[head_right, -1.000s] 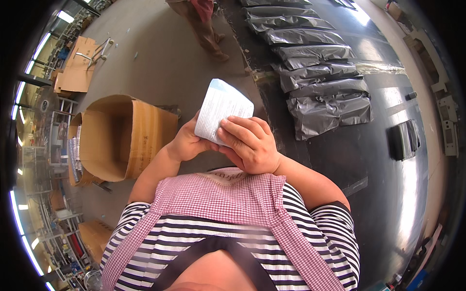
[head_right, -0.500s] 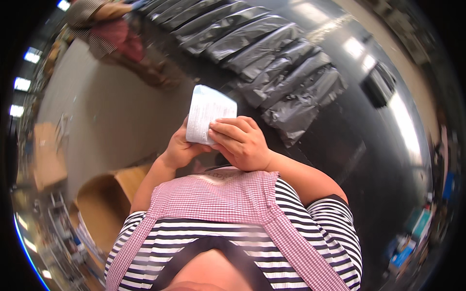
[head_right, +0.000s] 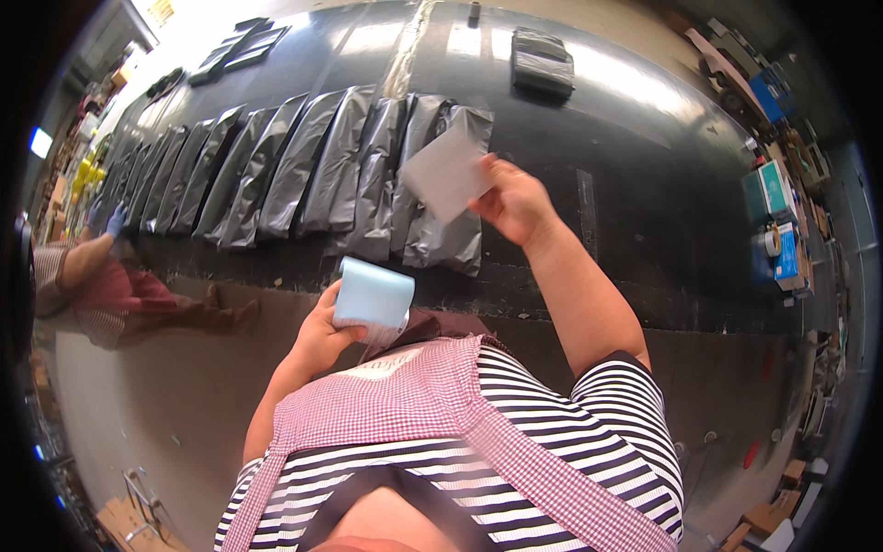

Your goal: The person retrieves a roll of labels and applies them one by one to a row of black packages laid out on a table.

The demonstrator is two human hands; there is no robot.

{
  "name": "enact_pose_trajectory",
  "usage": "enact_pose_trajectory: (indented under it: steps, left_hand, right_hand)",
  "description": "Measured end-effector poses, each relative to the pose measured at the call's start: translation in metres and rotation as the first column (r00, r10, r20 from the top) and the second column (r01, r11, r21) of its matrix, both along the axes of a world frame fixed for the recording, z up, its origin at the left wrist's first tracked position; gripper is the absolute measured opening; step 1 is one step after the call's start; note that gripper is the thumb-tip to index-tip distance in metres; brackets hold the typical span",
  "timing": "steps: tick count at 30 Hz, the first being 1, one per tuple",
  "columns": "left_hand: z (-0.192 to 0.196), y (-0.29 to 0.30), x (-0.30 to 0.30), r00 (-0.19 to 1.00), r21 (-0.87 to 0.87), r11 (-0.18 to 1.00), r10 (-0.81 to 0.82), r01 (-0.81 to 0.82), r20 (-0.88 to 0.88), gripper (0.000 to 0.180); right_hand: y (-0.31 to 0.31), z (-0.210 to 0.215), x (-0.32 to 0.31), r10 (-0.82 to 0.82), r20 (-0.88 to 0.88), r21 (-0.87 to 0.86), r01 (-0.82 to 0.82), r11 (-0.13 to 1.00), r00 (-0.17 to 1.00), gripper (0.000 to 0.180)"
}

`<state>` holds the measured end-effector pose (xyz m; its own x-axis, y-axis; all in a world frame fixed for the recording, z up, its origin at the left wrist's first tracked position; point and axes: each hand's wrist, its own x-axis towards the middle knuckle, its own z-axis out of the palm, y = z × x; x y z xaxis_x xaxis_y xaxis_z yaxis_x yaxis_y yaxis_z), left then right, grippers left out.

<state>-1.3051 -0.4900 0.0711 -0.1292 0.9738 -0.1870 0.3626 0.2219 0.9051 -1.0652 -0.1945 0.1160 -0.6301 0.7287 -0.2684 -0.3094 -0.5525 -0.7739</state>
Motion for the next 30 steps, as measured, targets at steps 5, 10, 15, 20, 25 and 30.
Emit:
enact_pose_trajectory:
  steps: [5,10,15,20,25,30]
  left_hand:
    - [0.000,0.021,0.000,0.993,-0.057,0.998,0.036,-0.030,0.113,0.034]
    - [0.001,0.036,-0.003,0.983,-0.108,0.988,0.129,-0.115,0.132,0.035]
    - [-0.001,0.043,-0.002,0.939,-0.132,0.964,0.258,-0.232,0.228,0.031]
    - [-0.009,0.053,-0.003,0.907,-0.126,0.954,0.298,-0.272,0.298,0.028]
    - [-0.003,0.065,-0.001,0.902,-0.137,0.953,0.301,-0.271,0.310,0.030]
    - [-0.002,0.066,-0.004,0.891,-0.125,0.952,0.305,-0.279,0.335,0.032]
  right_hand:
    - [0.046,-0.052,-0.022,-0.448,-0.140,0.791,0.372,0.485,0.883,0.026]
    - [0.083,-0.117,-0.036,-0.523,0.025,0.993,-0.081,-0.085,0.852,0.038]
    - [0.100,-0.146,-0.037,-0.488,0.095,0.990,-0.135,-0.048,0.868,0.043]
    - [0.105,-0.155,-0.034,-0.446,0.116,0.990,-0.141,-0.024,0.888,0.044]
    - [0.105,-0.157,-0.032,-0.434,0.194,0.977,-0.215,0.001,0.880,0.044]
    - [0.093,-0.117,-0.024,-0.474,0.493,0.833,-0.553,0.015,0.730,0.036]
